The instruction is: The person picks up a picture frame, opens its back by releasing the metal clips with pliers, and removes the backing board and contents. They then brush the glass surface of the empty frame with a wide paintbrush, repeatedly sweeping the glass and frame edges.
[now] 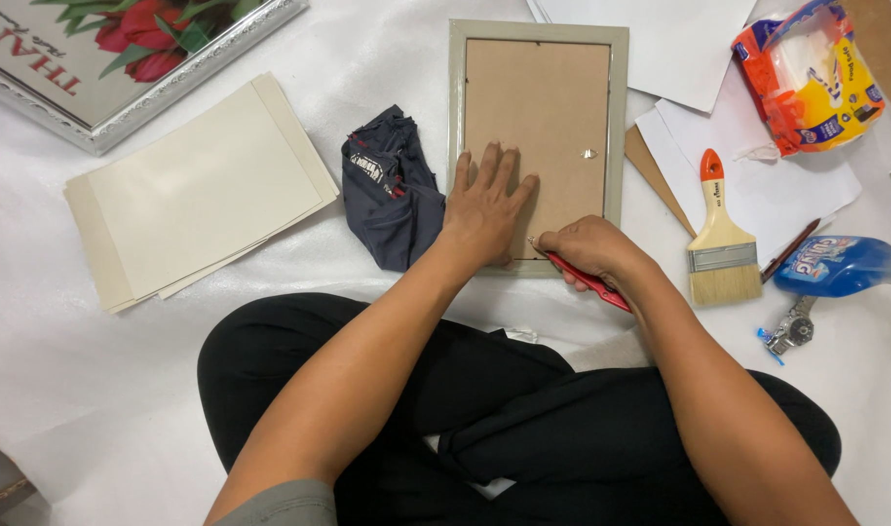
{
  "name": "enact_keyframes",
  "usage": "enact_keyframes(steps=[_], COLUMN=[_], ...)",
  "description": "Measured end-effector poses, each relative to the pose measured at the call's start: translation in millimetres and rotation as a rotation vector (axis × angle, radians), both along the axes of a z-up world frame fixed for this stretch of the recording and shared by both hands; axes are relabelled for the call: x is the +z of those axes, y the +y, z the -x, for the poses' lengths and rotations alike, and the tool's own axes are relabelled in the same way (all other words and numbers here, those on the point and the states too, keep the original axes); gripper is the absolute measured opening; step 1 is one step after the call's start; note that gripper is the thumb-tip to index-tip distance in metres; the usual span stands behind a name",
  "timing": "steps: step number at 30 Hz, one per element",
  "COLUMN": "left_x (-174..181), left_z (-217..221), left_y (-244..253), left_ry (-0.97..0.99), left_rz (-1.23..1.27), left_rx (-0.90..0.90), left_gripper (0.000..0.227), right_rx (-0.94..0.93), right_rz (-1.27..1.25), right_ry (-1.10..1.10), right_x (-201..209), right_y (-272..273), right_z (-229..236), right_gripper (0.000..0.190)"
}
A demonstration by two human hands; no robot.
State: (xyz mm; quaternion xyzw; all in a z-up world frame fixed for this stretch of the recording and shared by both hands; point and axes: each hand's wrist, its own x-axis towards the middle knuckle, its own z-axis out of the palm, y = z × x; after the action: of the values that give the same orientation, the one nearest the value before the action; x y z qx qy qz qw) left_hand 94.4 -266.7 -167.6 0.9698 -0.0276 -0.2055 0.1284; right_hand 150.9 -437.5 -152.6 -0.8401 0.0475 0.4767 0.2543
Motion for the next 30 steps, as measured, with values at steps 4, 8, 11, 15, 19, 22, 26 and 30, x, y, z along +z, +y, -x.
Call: enact_keyframes(steps=[4, 8, 11, 15, 19, 22, 26, 30], left_x=[1, 4, -1, -5, -7, 16, -2, -2], left_z=[1, 1, 3, 2, 1, -9, -19, -4], left_y=[-1, -1, -2, -3, 5, 33, 78, 83], left_ry=[-0.001, 0.006, 0.005, -0.003, -0.001, -0.020, -0.198, 0.046], left_rz=[0.002, 0.009, 0.018, 0.011, 0.031, 0.098, 0.156, 0.211], left_rx=[0.016, 0.033, 0.036, 0.034, 0.043, 0.107, 0.650, 0.731], left_gripper=[0.121, 0.121, 0.122, 0.123, 0.124, 0.115, 0.077, 0.068], right_rx=[-0.008, -0.022, -0.022, 0.000, 0.015, 0.104, 0.087, 0.013], right_rz=[-0.013, -0.006, 0.000, 0.009, -0.015, 0.019, 0.143, 0.181], right_ry=[-0.026, -0.029, -0.030, -0.067, -0.025, -0.008, -0.382, -0.555], right_x=[-8, -4, -8, -4, -6, 10, 5, -28], right_y=[-3, -1, -3, 0, -6, -13, -44, -60], right_z=[0, 0, 0, -1, -10, -30, -65, -74], right_gripper=[0.034, 0.033, 0.032, 0.031, 0.028, 0.027, 0.046, 0.053])
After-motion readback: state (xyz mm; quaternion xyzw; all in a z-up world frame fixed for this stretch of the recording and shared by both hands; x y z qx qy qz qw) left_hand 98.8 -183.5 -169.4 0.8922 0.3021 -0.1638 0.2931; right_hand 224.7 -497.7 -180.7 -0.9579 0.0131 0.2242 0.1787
